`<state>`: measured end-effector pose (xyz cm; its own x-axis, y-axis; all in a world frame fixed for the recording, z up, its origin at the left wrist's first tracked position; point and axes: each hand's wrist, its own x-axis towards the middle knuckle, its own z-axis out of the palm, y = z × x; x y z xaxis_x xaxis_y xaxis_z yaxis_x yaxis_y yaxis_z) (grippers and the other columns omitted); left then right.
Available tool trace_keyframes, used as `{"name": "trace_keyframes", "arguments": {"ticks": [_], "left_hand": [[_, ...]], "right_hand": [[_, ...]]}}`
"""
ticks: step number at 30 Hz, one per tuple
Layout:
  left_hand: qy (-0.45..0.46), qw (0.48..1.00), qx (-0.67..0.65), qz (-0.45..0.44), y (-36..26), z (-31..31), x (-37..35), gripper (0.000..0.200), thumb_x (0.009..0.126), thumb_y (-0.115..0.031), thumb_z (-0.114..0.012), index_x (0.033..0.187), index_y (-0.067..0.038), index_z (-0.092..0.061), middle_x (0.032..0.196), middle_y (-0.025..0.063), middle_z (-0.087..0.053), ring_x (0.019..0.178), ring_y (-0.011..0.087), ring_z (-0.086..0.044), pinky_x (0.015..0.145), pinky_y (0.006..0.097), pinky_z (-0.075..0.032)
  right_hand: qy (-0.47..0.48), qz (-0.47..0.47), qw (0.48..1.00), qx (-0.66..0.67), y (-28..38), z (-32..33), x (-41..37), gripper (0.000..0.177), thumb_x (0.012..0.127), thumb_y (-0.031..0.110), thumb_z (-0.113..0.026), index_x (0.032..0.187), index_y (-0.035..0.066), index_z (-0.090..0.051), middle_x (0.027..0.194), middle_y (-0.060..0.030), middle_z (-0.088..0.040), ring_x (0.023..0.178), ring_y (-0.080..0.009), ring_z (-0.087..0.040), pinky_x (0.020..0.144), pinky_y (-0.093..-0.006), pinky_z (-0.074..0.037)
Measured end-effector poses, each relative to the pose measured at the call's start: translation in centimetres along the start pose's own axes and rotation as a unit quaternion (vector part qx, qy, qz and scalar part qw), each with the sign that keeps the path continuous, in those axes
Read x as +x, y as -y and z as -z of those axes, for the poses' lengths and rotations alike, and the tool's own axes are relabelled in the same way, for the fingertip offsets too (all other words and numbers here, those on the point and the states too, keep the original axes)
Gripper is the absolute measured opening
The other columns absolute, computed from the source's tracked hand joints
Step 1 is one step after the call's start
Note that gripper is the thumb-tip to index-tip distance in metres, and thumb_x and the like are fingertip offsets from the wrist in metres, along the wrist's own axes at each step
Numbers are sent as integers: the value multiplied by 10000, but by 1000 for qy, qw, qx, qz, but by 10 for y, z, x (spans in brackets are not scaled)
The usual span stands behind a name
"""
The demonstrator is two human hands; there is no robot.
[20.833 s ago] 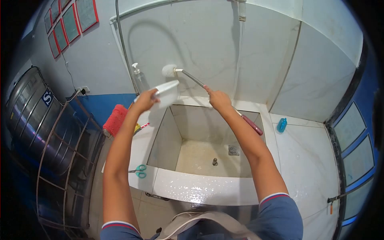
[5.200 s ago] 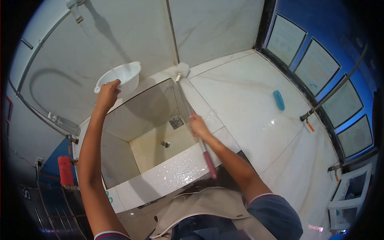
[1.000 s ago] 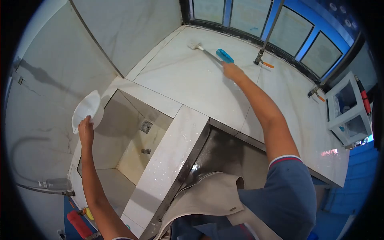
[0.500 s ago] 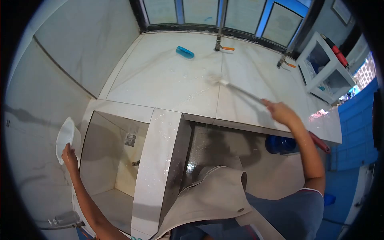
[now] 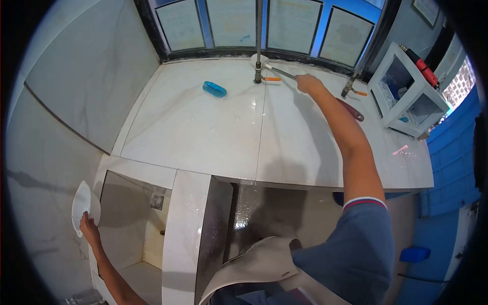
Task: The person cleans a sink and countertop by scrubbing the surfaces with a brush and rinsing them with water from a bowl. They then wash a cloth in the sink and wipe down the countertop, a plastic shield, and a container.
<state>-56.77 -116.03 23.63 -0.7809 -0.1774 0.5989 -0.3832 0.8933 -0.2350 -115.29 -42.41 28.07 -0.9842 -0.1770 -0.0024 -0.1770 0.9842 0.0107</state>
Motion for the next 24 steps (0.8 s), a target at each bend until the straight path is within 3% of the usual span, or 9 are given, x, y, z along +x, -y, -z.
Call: {"name": "trace_keyframes", "arguments": {"ticks": [4, 7, 11, 13, 15, 19, 21, 23, 24], "left_hand": [[-15, 998, -23, 48, -5, -9, 9, 382, 754, 39, -557, 1130, -5, -504, 969, 184, -602, 815, 337, -560, 713, 421, -434], [-20, 998, -36, 55, -9, -7, 11, 386, 753, 45, -552, 1133, -2, -508, 932, 189, -605, 790, 337, -564, 706, 425, -439], [-48, 998, -32, -2, -6, -13, 10, 373, 748, 61, -550, 1115, 2, -519, 913, 188, -604, 781, 341, -565, 690, 428, -446], [-77, 997, -13, 3, -21, -10, 12, 389, 728, 86, -560, 1103, -4, -513, 902, 180, -605, 763, 344, -567, 671, 425, -450], [-41, 983, -136, 115, -25, -9, 12, 411, 701, 96, -588, 1088, -23, -516, 885, 167, -604, 765, 344, -567, 677, 428, -447], [-50, 993, -98, 33, -7, -2, -3, 410, 701, 81, -604, 1082, -35, -510, 880, 158, -600, 783, 339, -564, 685, 431, -438], [-71, 997, -31, -21, -15, 11, -7, 401, 722, 55, -599, 1095, -51, -497, 857, 139, -599, 795, 321, -561, 699, 424, -425], [-22, 1000, 7, 16, -23, 24, -11, 406, 730, 35, -594, 1107, -61, -480, 861, 126, -602, 787, 301, -561, 705, 407, -415], [-40, 999, -8, 1, -22, 25, -12, 390, 728, 25, -596, 1094, -62, -495, 866, 118, -604, 797, 293, -561, 716, 402, -412]], "right_hand": [[-3, 7, 998, -65, -107, -6, 1, 329, 763, 67, -454, 1060, 46, -594, 1030, -207, -609, 947, -368, -592, 837, -458, -466], [38, -102, 991, -84, -134, 5, -23, 321, 807, 109, -426, 1061, 20, -602, 1068, -220, -595, 1010, -353, -578, 861, -450, -461], [28, -82, 993, -81, -59, 34, -38, 326, 808, 111, -422, 1069, 23, -596, 1066, -219, -596, 1014, -358, -574, 867, -452, -457], [34, 6, 998, -58, -23, 27, -36, 326, 812, 120, -414, 1067, 25, -594, 1077, -221, -590, 1019, -362, -568, 873, -451, -452], [-5, 76, 995, -61, -68, -29, -3, 284, 763, 95, -464, 1006, 4, -579, 1024, -226, -596, 938, -385, -579, 815, -459, -461], [-15, 11, 994, -106, -189, -36, -71, 275, 777, 110, -455, 1003, 21, -584, 1004, -216, -606, 946, -369, -584, 834, -464, -452], [18, -6, 989, -147, -200, -21, -136, 286, 784, 106, -448, 1041, 46, -557, 957, -224, -611, 918, -382, -586, 818, -472, -455], [59, -55, 993, -87, -163, -8, -196, 351, 802, 103, -433, 1141, 83, -523, 974, -243, -601, 916, -401, -580, 827, -476, -450], [17, -5, 998, -55, -141, -12, -222, 409, 829, 111, -404, 1231, 133, -480, 1013, -250, -588, 926, -412, -574, 837, -481, -442]]}}
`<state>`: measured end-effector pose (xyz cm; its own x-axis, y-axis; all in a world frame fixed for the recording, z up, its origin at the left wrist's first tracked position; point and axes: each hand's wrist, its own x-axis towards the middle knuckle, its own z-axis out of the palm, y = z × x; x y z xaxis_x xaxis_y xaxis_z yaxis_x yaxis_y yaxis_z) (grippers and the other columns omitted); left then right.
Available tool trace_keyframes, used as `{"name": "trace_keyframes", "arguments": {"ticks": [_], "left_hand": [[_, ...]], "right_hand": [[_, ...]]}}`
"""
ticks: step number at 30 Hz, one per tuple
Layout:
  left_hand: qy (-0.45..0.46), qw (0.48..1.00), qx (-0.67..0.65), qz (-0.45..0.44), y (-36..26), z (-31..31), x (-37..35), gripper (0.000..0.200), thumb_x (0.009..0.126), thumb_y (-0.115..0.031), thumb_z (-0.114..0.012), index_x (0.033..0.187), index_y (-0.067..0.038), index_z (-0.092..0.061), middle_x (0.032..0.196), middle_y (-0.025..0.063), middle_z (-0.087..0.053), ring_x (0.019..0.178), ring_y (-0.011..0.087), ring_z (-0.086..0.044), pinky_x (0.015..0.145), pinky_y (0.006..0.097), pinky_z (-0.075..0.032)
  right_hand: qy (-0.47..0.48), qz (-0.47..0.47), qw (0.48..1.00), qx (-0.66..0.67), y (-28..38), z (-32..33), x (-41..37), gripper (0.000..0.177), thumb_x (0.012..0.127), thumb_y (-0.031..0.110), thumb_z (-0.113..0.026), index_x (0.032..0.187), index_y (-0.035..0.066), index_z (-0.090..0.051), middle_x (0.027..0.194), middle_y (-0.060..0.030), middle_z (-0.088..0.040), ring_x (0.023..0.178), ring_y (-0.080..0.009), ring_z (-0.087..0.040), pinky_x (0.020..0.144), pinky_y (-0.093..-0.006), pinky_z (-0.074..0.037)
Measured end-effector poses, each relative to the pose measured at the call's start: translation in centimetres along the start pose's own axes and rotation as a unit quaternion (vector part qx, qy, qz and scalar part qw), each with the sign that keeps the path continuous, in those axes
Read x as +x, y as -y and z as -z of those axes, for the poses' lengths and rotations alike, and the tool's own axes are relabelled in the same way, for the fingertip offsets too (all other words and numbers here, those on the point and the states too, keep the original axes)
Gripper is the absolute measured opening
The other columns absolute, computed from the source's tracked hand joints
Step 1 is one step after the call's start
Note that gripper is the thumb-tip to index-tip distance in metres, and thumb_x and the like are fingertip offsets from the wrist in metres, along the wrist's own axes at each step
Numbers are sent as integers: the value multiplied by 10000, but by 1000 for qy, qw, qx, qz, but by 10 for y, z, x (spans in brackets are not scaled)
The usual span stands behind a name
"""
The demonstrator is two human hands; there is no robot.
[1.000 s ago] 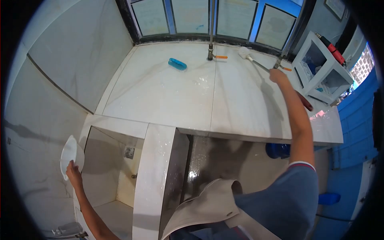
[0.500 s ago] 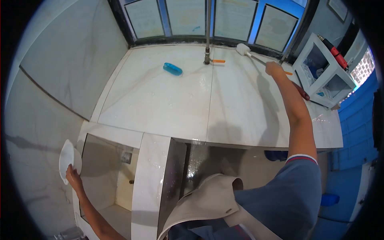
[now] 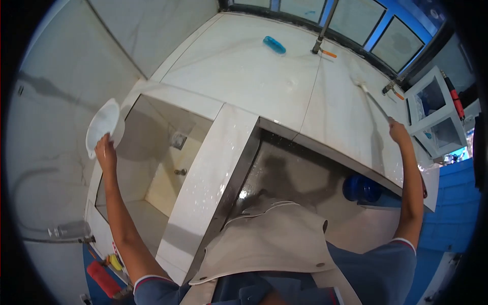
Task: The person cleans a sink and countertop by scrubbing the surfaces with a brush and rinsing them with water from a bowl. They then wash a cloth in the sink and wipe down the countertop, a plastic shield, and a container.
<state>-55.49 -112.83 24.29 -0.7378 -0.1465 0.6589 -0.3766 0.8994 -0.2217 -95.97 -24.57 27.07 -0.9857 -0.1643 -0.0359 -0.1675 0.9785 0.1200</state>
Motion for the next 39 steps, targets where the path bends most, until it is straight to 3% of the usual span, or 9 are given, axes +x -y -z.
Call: {"name": "trace_keyframes", "arguments": {"ticks": [5, 10, 14, 19, 22, 26, 32, 35, 39], "left_hand": [[-5, 999, -35, 10, -16, 28, -3, 340, 719, 3, -601, 1046, -62, -535, 874, 98, -605, 828, 278, -557, 736, 396, -405], [38, 996, -68, -37, -34, 81, -22, 297, 724, -15, -594, 1014, -68, -554, 869, 83, -597, 834, 264, -551, 734, 385, -403], [112, 988, -76, -67, -66, 140, -46, 252, 727, -17, -576, 974, -66, -572, 830, 81, -581, 835, 255, -549, 743, 372, -400], [216, 956, -114, -165, -113, 202, -68, 270, 692, 5, -570, 941, -97, -588, 795, 57, -545, 853, 220, -531, 789, 341, -385], [260, 941, -88, -199, -149, 237, -79, 266, 691, 13, -563, 924, -110, -598, 784, 40, -538, 843, 201, -528, 785, 328, -379], [290, 926, -12, -243, -193, 280, -98, 288, 673, 1, -587, 925, -137, -609, 811, 11, -562, 865, 173, -532, 783, 311, -375], [334, 912, 61, -232, -220, 344, -138, 271, 682, -25, -592, 926, -142, -611, 825, 0, -582, 871, 168, -534, 779, 300, -374], [327, 918, 84, -207, -216, 385, -165, 255, 693, -32, -587, 924, -137, -607, 810, 4, -572, 860, 170, -534, 776, 305, -373], [296, 937, 89, -164, -203, 445, -213, 226, 721, -22, -559, 912, -132, -604, 784, 15, -558, 845, 179, -532, 763, 305, -373]], "right_hand": [[18, 125, 991, 47, 182, 35, -100, 416, 853, 125, -421, 1265, 172, -457, 848, -270, -601, 809, -428, -587, 729, -498, -461], [65, 276, 957, 68, 290, 65, -190, 391, 880, 188, -436, 1270, 214, -455, 762, -253, -600, 722, -405, -597, 661, -504, -460], [77, 345, 934, 49, 291, 65, -211, 376, 898, 226, -425, 1272, 218, -454, 743, -243, -599, 696, -404, -592, 646, -503, -456], [-22, 277, 960, 43, 260, 45, -177, 383, 904, 241, -422, 1286, 227, -441, 716, -234, -600, 683, -402, -594, 633, -506, -455], [49, 359, 931, 40, 272, 46, -235, 389, 905, 248, -419, 1293, 237, -433, 716, -240, -600, 692, -399, -600, 637, -502, -462], [45, 442, 895, 49, 264, 38, -273, 391, 898, 252, -441, 1289, 244, -435, 735, -242, -603, 686, -406, -600, 630, -503, -472], [-25, 465, 883, 53, 249, 33, -276, 396, 883, 190, -439, 1279, 187, -447, 728, -225, -600, 706, -386, -607, 629, -481, -481], [-16, 531, 847, 22, 262, 41, -341, 466, 822, 117, -452, 1279, 211, -452, 746, -201, -619, 696, -372, -624, 631, -485, -500], [22, 526, 850, 37, 265, 53, -358, 416, 848, 177, -445, 1261, 215, -470, 823, -225, -622, 764, -375, -626, 664, -481, -499]]}}
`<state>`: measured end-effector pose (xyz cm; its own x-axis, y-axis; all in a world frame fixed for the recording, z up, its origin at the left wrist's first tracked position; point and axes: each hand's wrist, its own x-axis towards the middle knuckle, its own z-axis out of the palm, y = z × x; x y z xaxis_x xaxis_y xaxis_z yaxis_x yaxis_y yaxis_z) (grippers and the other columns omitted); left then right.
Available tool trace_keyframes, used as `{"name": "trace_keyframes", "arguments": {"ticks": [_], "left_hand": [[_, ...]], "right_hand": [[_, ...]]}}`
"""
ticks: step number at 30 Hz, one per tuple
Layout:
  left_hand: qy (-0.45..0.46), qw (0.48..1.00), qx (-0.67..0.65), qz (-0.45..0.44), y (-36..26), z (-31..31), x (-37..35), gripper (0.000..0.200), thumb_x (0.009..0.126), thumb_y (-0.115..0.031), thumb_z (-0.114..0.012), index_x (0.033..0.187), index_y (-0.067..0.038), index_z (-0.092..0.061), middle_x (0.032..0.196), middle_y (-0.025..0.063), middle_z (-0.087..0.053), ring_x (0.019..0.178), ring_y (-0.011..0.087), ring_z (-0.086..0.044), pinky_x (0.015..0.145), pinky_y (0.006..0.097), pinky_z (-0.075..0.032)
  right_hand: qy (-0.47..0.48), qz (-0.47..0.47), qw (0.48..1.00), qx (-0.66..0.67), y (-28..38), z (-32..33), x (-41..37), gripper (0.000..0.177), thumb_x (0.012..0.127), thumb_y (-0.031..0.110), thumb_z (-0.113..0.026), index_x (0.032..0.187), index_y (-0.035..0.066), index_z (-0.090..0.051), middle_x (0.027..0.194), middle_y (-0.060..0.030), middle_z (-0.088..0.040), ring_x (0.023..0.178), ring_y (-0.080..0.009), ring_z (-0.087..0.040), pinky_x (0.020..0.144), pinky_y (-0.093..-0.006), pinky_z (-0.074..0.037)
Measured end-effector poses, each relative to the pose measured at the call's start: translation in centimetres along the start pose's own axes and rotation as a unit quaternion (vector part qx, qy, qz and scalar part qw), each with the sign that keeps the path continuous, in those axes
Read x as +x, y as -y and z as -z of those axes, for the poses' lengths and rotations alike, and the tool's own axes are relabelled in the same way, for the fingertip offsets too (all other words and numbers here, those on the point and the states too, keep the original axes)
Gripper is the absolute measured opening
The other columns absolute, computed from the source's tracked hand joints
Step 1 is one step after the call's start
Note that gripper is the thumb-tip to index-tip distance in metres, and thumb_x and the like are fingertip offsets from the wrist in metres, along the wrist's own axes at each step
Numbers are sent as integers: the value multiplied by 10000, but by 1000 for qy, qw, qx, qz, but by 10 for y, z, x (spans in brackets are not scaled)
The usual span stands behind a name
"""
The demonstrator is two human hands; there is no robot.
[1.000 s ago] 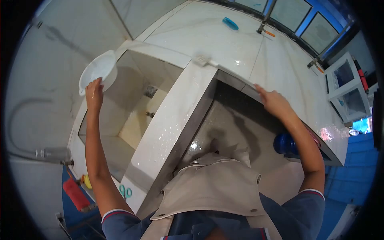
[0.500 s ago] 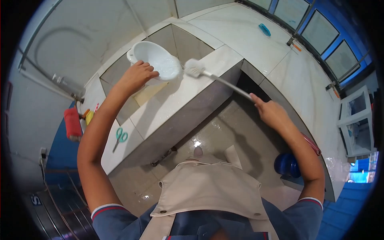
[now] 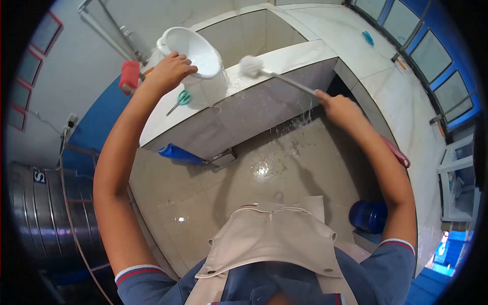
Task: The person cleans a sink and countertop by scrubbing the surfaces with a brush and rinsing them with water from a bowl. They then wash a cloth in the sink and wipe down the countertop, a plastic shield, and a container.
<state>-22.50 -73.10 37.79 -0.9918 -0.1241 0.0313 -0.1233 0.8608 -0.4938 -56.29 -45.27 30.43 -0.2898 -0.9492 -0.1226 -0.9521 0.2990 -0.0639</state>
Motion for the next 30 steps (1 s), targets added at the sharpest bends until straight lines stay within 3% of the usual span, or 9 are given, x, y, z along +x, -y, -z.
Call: {"name": "trace_keyframes", "arguments": {"ticks": [3, 8, 12, 16, 19, 23, 25, 28, 30], "left_hand": [[17, 997, -29, 66, -3, 18, -67, 226, 734, -9, -547, 921, -123, -602, 791, 29, -557, 859, 183, -530, 761, 314, -375], [61, 979, -40, 191, -32, 48, -181, 264, 684, 25, -578, 912, -107, -595, 798, 40, -558, 865, 202, -533, 773, 334, -381], [122, 963, -71, 229, -45, 51, -260, 248, 693, 0, -592, 926, -83, -601, 823, 61, -577, 873, 220, -528, 800, 332, -379], [162, 958, -73, 223, -44, 32, -306, 267, 669, 26, -599, 904, -103, -609, 828, 45, -597, 891, 210, -548, 785, 339, -379], [227, 957, -37, 179, -35, 17, -302, 270, 674, 4, -611, 907, -132, -625, 814, 34, -605, 883, 202, -565, 777, 341, -383], [292, 953, 37, 71, -26, 3, -228, 316, 612, -17, -659, 893, -161, -643, 792, 35, -611, 855, 209, -575, 758, 334, -387], [276, 960, 28, 33, -27, 9, -175, 295, 628, -5, -637, 883, -154, -646, 773, 41, -614, 852, 209, -577, 749, 339, -386], [241, 970, -7, 31, -18, 11, -119, 278, 644, 6, -618, 877, -145, -644, 770, 47, -620, 840, 209, -577, 746, 339, -379], [222, 975, -1, 28, -14, 15, -108, 268, 651, 8, -612, 872, -140, -643, 770, 49, -622, 834, 209, -576, 749, 336, -375]], "right_hand": [[-68, -9, 997, 20, -41, -35, 26, 393, 866, 204, -430, 1256, 215, -477, 839, -228, -621, 777, -382, -622, 686, -490, -493], [-21, 7, 1000, -14, 63, -29, -24, 406, 868, 178, -417, 1268, 234, -466, 840, -220, -623, 783, -395, -616, 688, -487, -493], [-2, 39, 999, 21, 101, -35, -50, 413, 878, 189, -434, 1286, 259, -441, 823, -220, -623, 767, -400, -613, 676, -488, -493], [-43, -4, 998, 38, 64, -56, -69, 428, 886, 203, -440, 1306, 277, -411, 812, -223, -621, 734, -404, -609, 645, -495, -489], [-61, -25, 998, 18, 66, -74, -107, 434, 884, 208, -441, 1310, 284, -406, 770, -209, -617, 682, -384, -613, 599, -490, -487], [39, 90, 995, -37, 132, -95, -104, 506, 861, 174, -459, 1325, 355, -371, 705, -167, -605, 630, -329, -620, 553, -448, -500], [1, 161, 987, -4, 164, -126, -71, 563, 841, 120, -437, 1345, 350, -336, 742, -146, -607, 661, -325, -621, 585, -445, -500], [-6, 133, 990, -51, 151, -115, -46, 613, 820, 90, -435, 1355, 361, -312, 764, -145, -615, 666, -312, -628, 589, -442, -506], [18, 74, 994, -81, 94, -101, -53, 602, 840, 103, -433, 1353, 387, -297, 793, -144, -629, 701, -310, -643, 598, -432, -518]]}}
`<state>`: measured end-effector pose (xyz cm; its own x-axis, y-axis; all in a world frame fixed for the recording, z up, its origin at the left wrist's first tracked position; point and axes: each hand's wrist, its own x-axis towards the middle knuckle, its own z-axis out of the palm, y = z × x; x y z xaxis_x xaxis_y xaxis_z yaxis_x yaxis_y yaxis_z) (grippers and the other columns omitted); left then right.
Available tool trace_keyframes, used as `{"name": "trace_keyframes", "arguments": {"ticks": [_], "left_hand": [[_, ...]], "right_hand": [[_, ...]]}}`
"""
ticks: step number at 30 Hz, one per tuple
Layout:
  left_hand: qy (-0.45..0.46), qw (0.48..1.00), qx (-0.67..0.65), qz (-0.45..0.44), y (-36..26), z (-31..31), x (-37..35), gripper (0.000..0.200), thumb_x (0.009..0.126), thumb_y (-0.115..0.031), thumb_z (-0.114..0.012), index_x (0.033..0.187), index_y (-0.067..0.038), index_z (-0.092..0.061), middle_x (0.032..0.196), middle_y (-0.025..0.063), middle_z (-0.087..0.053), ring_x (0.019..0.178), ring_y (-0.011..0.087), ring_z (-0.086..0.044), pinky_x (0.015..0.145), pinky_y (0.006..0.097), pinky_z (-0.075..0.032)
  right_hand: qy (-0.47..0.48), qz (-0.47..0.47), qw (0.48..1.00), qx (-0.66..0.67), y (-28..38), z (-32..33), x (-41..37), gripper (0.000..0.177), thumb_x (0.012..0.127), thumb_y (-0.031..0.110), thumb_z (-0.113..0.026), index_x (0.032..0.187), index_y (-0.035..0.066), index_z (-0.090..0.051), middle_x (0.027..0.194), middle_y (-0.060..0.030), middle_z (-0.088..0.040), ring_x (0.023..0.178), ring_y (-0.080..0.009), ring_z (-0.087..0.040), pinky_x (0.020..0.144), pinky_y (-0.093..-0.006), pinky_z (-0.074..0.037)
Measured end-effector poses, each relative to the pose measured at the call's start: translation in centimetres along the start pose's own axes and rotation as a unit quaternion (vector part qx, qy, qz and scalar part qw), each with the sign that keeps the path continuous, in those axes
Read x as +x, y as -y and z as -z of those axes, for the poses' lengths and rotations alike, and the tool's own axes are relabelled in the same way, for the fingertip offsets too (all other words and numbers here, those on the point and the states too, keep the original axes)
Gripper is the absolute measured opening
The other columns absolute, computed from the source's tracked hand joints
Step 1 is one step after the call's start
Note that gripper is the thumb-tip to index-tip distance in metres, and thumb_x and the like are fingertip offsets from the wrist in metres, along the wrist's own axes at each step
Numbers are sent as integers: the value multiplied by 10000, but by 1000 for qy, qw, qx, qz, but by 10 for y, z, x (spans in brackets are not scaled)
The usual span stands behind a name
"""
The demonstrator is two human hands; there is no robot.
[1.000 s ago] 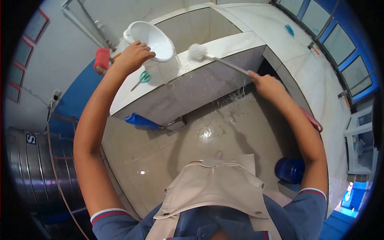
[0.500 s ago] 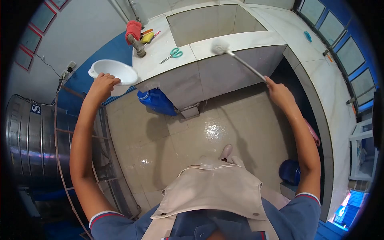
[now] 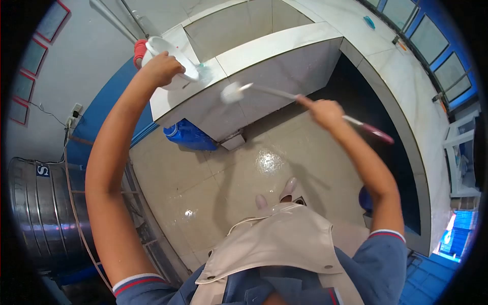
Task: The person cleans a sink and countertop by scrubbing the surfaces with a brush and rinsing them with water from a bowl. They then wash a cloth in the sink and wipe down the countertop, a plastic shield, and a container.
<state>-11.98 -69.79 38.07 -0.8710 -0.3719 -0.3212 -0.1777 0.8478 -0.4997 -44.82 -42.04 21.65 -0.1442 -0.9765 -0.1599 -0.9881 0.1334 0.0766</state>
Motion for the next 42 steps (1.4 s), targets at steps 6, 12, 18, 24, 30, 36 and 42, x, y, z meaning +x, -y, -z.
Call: {"name": "trace_keyframes", "arguments": {"ticks": [6, 12, 18, 24, 30, 36, 42], "left_hand": [[-47, 994, -43, 88, 4, -8, -27, 324, 664, 39, -593, 932, -139, -637, 828, 42, -613, 897, 206, -563, 780, 344, -378], [-104, 976, -79, 173, -19, 29, -41, 279, 691, 19, -589, 947, -88, -607, 818, 68, -589, 888, 234, -542, 786, 346, -379], [-123, 949, -86, 278, -59, 40, -111, 257, 716, 13, -564, 966, -48, -577, 816, 113, -546, 816, 276, -525, 760, 372, -383], [-146, 932, -144, 299, -97, -8, -153, 301, 696, 29, -587, 990, -31, -568, 816, 129, -547, 819, 303, -521, 764, 387, -383], [-140, 925, -191, 298, -93, 2, -105, 299, 696, 27, -607, 988, -17, -566, 827, 118, -557, 819, 289, -514, 765, 376, -381], [-174, 920, -219, 275, -74, 27, -34, 320, 726, 23, -601, 1038, -26, -548, 933, 133, -568, 880, 316, -511, 809, 401, -387], [-263, 932, -170, 182, -45, 53, 79, 274, 747, 3, -569, 1020, -14, -549, 876, 126, -563, 837, 296, -513, 768, 384, -389]], "right_hand": [[37, -38, 999, 8, -43, -4, -10, 514, 879, 153, -390, 1349, 349, -327, 796, -155, -634, 703, -302, -642, 564, -431, -508], [21, 124, 984, 129, 100, -101, 76, 353, 932, 204, -343, 1257, 181, -479, 835, -159, -642, 778, -300, -647, 657, -434, -514], [98, 40, 988, 111, -14, -160, 100, 393, 878, 150, -410, 1262, 193, -480, 854, -156, -647, 770, -327, -639, 660, -452, -503], [82, 106, 974, 181, 64, -194, 125, 287, 888, 214, -430, 1104, 125, -596, 917, -184, -643, 828, -339, -635, 722, -457, -497], [62, 47, 978, 192, 0, -109, 80, 362, 928, 323, -377, 1265, 241, -477, 805, -174, -628, 745, -348, -625, 637, -469, -491], [3, -213, 966, 147, -192, -51, -34, 365, 942, 325, -322, 1267, 232, -460, 789, -214, -631, 730, -387, -624, 671, -484, -492], [-171, -357, 849, 350, -244, -103, -33, 383, 913, 285, -416, 1288, 208, -437, 909, -256, -594, 856, -434, -571, 755, -500, -451]]}}
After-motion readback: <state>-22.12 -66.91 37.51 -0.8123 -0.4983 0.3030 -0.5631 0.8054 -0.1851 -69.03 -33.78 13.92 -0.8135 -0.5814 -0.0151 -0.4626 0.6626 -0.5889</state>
